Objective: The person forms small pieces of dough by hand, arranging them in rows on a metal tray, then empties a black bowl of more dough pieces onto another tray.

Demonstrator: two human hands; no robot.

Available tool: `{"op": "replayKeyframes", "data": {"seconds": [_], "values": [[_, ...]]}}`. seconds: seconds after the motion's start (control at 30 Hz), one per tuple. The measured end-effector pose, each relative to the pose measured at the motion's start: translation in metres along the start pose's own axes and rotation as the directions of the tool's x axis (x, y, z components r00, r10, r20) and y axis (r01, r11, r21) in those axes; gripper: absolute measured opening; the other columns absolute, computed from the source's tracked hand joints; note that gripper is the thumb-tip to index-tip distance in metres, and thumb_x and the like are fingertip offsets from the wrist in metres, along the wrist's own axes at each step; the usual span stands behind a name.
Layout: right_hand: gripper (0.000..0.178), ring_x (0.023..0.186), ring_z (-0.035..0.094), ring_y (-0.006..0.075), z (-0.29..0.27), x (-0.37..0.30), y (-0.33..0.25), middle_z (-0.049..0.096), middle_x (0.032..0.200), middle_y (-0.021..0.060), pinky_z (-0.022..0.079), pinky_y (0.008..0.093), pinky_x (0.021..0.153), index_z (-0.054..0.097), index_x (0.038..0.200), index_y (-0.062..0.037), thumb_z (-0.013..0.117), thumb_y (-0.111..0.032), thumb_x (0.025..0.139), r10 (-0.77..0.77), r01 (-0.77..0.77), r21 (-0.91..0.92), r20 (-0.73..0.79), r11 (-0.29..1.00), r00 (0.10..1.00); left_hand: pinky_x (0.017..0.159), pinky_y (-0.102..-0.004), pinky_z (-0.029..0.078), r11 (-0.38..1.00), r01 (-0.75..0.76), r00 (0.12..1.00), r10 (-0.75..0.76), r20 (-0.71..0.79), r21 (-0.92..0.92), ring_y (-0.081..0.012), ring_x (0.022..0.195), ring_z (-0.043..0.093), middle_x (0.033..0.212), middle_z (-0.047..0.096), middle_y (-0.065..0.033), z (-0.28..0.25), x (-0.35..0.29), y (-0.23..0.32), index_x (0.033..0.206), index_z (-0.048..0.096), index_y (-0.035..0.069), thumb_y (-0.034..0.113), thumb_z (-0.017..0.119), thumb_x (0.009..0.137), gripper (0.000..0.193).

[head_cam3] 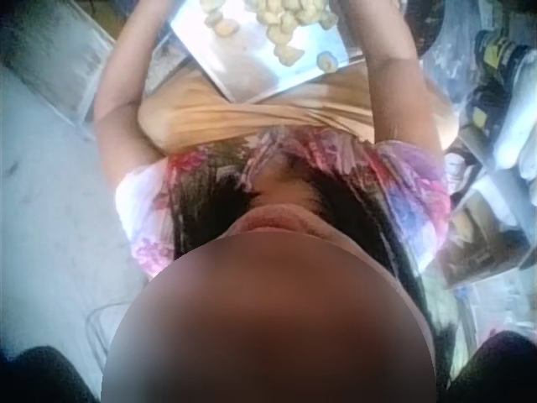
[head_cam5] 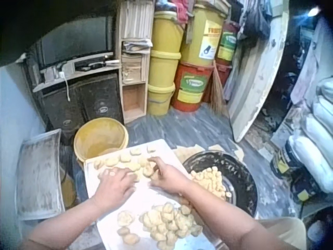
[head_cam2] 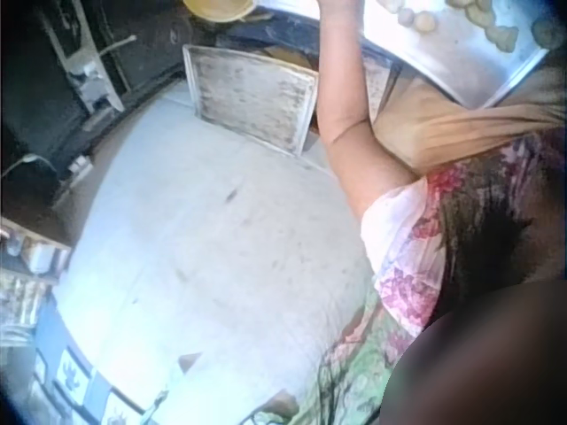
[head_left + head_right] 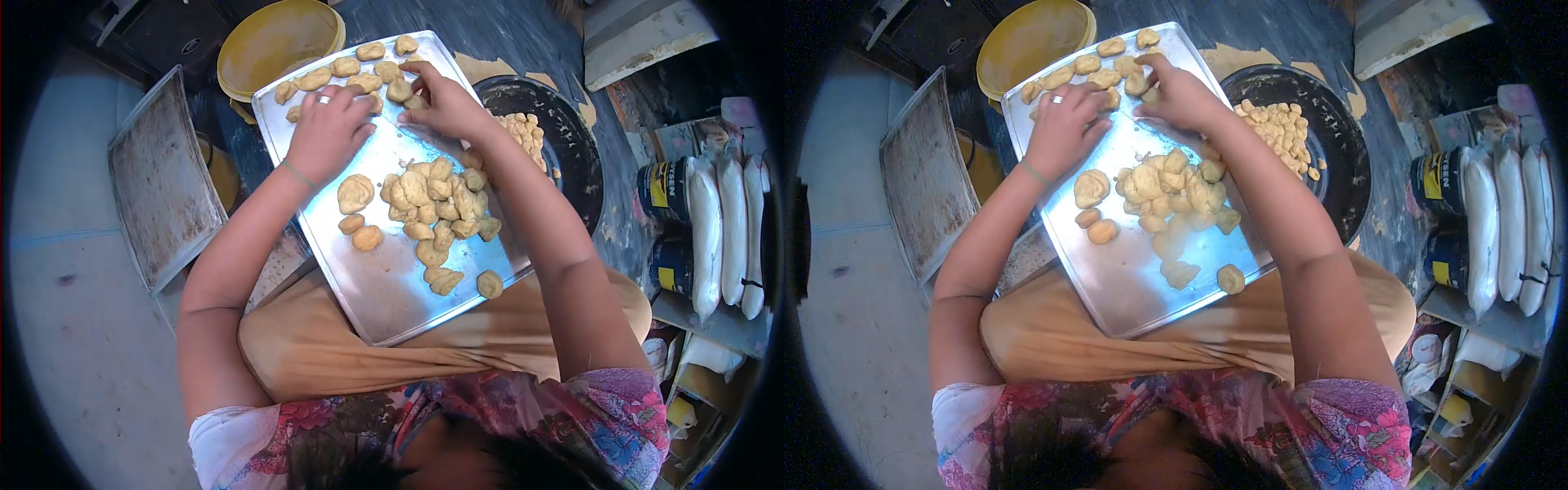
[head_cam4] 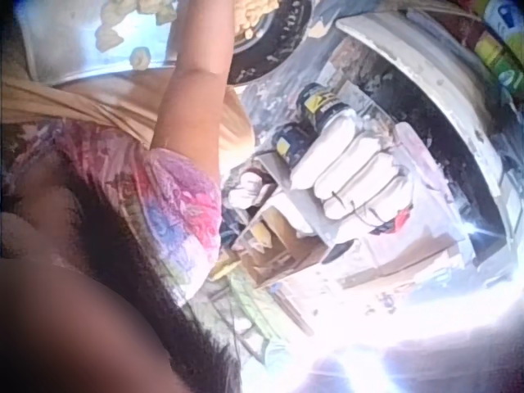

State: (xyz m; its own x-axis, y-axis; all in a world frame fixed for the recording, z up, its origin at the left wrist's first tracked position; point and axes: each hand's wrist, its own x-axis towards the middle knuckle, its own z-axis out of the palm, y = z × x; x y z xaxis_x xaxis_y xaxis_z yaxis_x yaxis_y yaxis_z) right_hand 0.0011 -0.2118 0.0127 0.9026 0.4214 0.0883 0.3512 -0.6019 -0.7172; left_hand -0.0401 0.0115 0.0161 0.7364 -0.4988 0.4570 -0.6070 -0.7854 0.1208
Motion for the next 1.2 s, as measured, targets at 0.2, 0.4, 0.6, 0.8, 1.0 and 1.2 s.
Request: {"op": "replayKeyframes", "data": {"seconds": [0.2,0.4,0.6,0.8,1.0,1.2], "values": [[0.034,0.083,0.062,0.0244,-0.024,0.001,0.025,0.064,0.093,0.0114,0.05,0.0338,0.075,0.058,0.106,-0.0054,0.071,-0.012,0.075,0.027,-0.045,-0.082,-0.204,0.996,0.979,0.088,-0.0383,0.038,0.995,-0.079,0.991,0.085,0.1,-0.063,-0.0223,0.098,0.055,0.099,0.061,-0.0033,0.007,0.019,0.006,0.088,0.061,0.009,0.017,0.065,0.078,0.014],[0.031,0.099,0.054,0.0249,-0.017,0.003,0.028,0.062,0.102,0.0083,0.04,0.0391,0.088,0.064,0.104,-0.0118,0.068,-0.02,0.074,-0.277,0.24,-0.263,-0.115,0.934,0.954,0.085,-0.0389,0.04,0.988,-0.091,0.989,0.104,0.102,-0.123,-0.024,0.092,0.057,0.095,0.062,-0.0054,0.02,0.009,-0.003,0.086,0.06,0.007,0.011,0.063,0.079,0.009],[0.03,0.105,0.05,0.0247,0.004,0.0,0.007,0.058,0.104,0.0048,0.032,0.0411,0.091,0.064,0.102,-0.0126,0.067,-0.028,0.077,-0.292,0.235,-0.43,-0.068,0.872,0.954,0.085,-0.0365,0.041,0.97,-0.147,0.987,0.13,-0.096,-0.192,-0.0266,0.092,0.057,0.096,0.061,-0.0086,0.004,0.003,0.003,0.091,0.06,0.005,0.01,0.063,0.08,0.013],[0.043,0.101,0.054,0.0275,-0.007,-0.029,-0.021,0.059,0.098,0.0093,0.038,0.0395,0.088,0.062,0.107,-0.0083,0.071,-0.037,0.077,-0.228,0.213,-0.195,-0.058,0.957,0.972,0.083,-0.04,0.046,0.821,0.165,0.835,0.179,0.521,-0.547,-0.0325,0.095,0.058,0.096,0.06,-0.0138,-0.047,-0.02,0.01,0.098,0.06,0.002,0.014,0.065,0.076,0.025],[0.057,0.097,0.06,0.0292,0.03,-0.057,-0.064,0.061,0.106,0.0149,0.047,0.0406,0.083,0.057,0.117,-0.0027,0.075,-0.034,0.072,-0.228,0.27,-0.113,0.291,0.956,0.929,0.083,-0.0309,0.047,0.512,0.562,0.77,-0.038,0.637,-0.649,-0.0199,0.092,0.057,0.099,0.055,-0.0091,-0.047,-0.028,0.001,0.101,0.053,0.002,0.004,0.067,0.071,0.033],[0.044,0.088,0.06,0.0094,0.03,-0.045,-0.069,0.063,0.098,0.0044,0.049,0.0256,0.076,0.054,0.12,-0.0018,0.068,-0.001,0.078,-0.09,-0.041,0.513,0.227,0.857,0.97,0.08,-0.0272,0.046,0.084,0.468,0.848,-0.323,0.421,-0.88,-0.0117,0.092,0.052,0.104,0.047,-0.0047,-0.055,-0.025,0.007,0.114,0.04,0.008,-0.002,0.067,0.071,0.051]]}}
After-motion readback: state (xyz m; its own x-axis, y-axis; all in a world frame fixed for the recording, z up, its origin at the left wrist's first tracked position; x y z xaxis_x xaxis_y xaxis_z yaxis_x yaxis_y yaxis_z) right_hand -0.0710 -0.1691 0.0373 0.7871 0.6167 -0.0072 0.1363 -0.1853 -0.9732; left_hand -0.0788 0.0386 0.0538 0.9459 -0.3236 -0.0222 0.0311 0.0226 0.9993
